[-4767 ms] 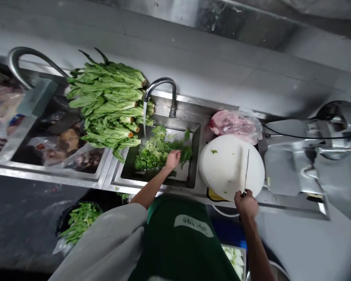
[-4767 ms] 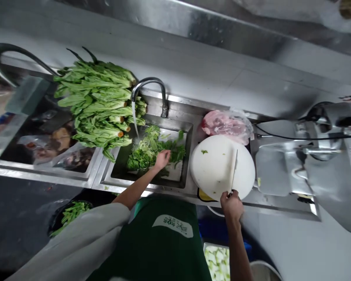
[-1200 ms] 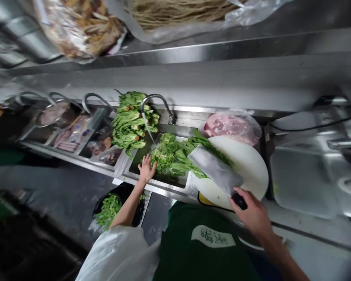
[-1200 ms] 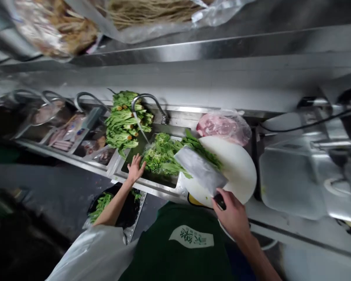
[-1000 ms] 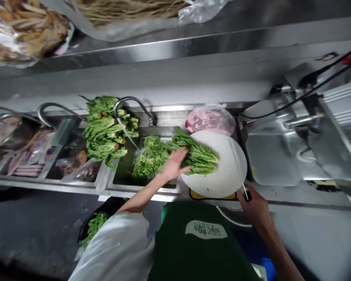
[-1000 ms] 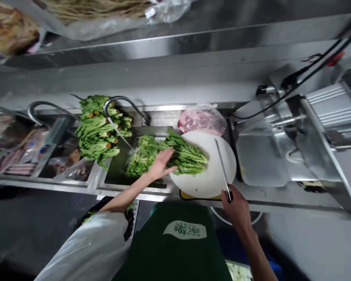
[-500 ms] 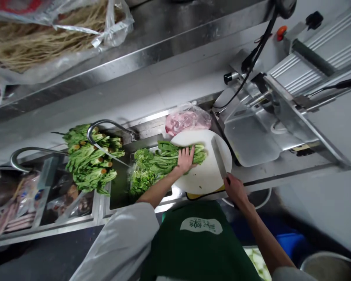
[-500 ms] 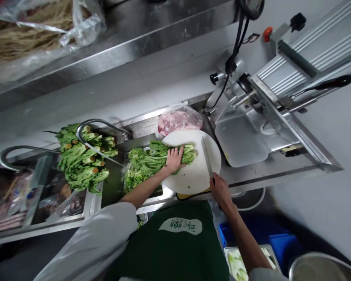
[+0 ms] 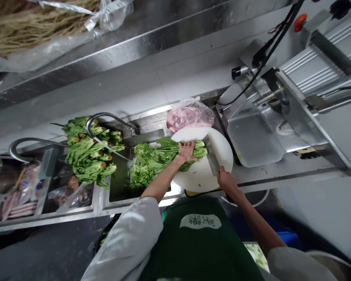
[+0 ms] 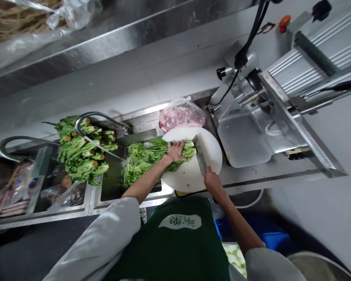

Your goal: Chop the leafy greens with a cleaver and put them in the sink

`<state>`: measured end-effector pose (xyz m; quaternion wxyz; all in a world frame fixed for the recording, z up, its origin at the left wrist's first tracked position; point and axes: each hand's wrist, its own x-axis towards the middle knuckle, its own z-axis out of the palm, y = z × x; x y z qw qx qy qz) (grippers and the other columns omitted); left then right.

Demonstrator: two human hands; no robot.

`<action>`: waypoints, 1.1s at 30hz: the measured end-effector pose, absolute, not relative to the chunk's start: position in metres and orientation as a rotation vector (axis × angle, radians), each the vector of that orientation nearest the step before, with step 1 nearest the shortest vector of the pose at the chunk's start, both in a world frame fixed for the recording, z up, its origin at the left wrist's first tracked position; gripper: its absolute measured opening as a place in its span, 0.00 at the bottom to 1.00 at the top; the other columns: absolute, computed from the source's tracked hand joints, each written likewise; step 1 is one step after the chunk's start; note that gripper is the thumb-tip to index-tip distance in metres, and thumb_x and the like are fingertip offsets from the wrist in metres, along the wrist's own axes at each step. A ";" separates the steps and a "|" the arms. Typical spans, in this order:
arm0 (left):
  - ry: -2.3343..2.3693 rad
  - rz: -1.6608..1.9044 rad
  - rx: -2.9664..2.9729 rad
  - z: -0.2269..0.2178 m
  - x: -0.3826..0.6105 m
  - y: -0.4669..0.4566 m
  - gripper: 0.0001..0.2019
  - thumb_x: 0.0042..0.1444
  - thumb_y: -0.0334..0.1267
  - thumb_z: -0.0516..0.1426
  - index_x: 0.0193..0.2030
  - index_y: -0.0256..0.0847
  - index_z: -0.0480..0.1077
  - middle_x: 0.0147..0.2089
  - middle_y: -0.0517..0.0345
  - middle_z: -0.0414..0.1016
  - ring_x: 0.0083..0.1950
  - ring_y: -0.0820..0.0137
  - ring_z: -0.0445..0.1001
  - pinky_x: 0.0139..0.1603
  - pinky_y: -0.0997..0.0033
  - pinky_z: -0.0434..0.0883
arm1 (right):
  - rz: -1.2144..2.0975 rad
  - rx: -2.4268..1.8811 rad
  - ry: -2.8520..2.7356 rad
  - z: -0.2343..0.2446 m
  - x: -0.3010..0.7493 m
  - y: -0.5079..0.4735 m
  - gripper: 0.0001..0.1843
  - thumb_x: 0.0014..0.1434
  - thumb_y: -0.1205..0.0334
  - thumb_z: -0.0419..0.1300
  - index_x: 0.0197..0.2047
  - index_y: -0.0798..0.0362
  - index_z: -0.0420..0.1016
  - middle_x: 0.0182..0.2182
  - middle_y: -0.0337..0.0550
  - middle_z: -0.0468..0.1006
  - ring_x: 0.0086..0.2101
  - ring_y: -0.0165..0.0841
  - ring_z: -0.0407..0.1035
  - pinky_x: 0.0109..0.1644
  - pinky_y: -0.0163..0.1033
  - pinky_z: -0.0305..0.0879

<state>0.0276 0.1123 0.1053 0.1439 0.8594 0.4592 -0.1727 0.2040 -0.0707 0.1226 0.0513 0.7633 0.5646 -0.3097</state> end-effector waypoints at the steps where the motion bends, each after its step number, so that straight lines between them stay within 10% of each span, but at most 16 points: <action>1: 1.320 -0.506 2.460 0.105 0.028 0.112 0.55 0.49 0.64 0.62 0.75 0.39 0.44 0.68 0.35 0.61 0.65 0.44 0.62 0.67 0.36 0.53 | -0.932 2.317 1.715 0.126 0.204 -0.069 0.18 0.71 0.61 0.42 0.54 0.62 0.65 0.38 0.60 0.81 0.40 0.43 0.77 0.41 0.40 0.62; 18: 1.365 -0.507 2.518 0.102 0.028 0.083 0.50 0.50 0.63 0.63 0.70 0.29 0.54 0.63 0.31 0.62 0.58 0.46 0.65 0.61 0.45 0.58 | -0.852 2.081 1.827 0.166 0.218 -0.061 0.16 0.72 0.65 0.41 0.54 0.62 0.64 0.36 0.58 0.80 0.41 0.44 0.77 0.42 0.40 0.62; 33: 1.298 -0.477 2.323 0.122 0.010 0.086 0.60 0.44 0.70 0.63 0.76 0.42 0.44 0.72 0.36 0.55 0.68 0.39 0.58 0.68 0.40 0.54 | -0.773 2.299 1.866 0.146 0.240 -0.055 0.16 0.72 0.58 0.43 0.49 0.57 0.68 0.31 0.49 0.79 0.32 0.37 0.73 0.35 0.38 0.51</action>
